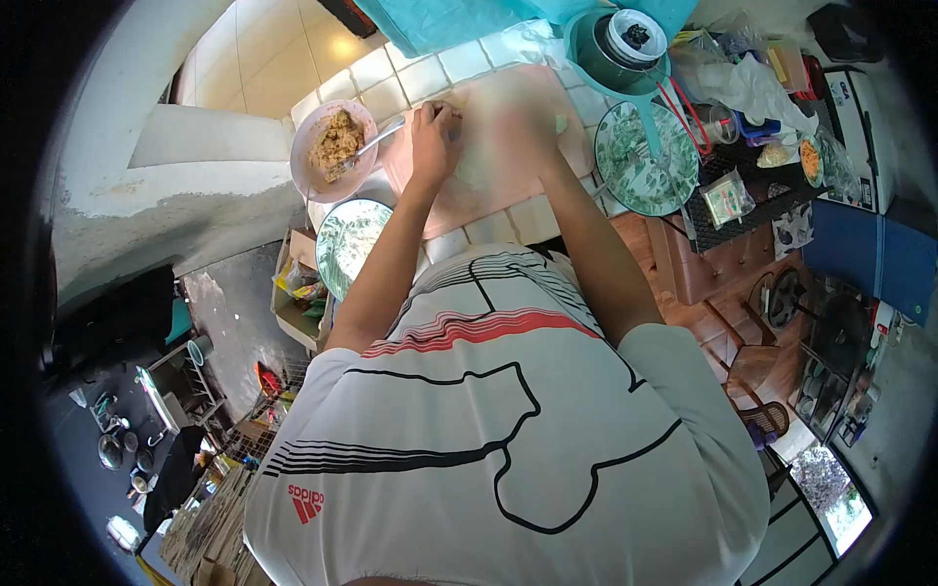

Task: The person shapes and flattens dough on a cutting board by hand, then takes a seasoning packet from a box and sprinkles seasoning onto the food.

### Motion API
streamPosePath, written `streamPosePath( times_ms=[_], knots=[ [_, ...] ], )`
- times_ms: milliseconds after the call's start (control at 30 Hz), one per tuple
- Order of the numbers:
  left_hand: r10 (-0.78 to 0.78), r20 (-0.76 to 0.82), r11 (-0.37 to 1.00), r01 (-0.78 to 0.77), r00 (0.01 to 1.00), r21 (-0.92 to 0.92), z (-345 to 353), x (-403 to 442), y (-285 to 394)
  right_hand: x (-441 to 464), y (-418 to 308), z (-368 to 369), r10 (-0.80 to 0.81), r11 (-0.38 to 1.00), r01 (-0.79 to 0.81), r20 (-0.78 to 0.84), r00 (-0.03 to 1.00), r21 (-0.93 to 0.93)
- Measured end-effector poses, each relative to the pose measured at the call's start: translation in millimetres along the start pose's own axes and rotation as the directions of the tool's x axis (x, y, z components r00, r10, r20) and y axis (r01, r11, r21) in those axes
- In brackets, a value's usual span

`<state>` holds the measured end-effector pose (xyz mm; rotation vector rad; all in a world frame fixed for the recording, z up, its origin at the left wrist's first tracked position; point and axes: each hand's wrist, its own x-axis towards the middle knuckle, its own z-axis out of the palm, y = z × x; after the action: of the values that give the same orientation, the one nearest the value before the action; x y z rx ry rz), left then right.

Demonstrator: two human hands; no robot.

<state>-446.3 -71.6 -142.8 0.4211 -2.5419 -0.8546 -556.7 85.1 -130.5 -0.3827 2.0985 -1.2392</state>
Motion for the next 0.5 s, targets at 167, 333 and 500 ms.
streamPosePath(
  times_ms=[167, 333, 500],
  knots=[
    [-0.006, 0.018, 1.0, 0.007, 1.0, -0.02, 0.5, -1.1, -2.8, -3.7, -0.2, 0.3, -0.092, 0.975, 0.082, -0.038, 0.995, -0.206],
    [0.005, 0.001, 0.999, -0.005, 1.0, -0.038, -0.9, -1.0, 1.1, -13.4, 6.7, 3.3, -0.157, 0.936, 0.108, -0.122, 0.98, -0.335],
    [-0.008, 0.019, 0.993, 0.01, 1.0, -0.117, -2.9, -0.1, -1.7, -25.0, 1.1, -1.8, -0.304, 0.919, 0.252, -0.136, 0.943, -0.304]
  ],
)
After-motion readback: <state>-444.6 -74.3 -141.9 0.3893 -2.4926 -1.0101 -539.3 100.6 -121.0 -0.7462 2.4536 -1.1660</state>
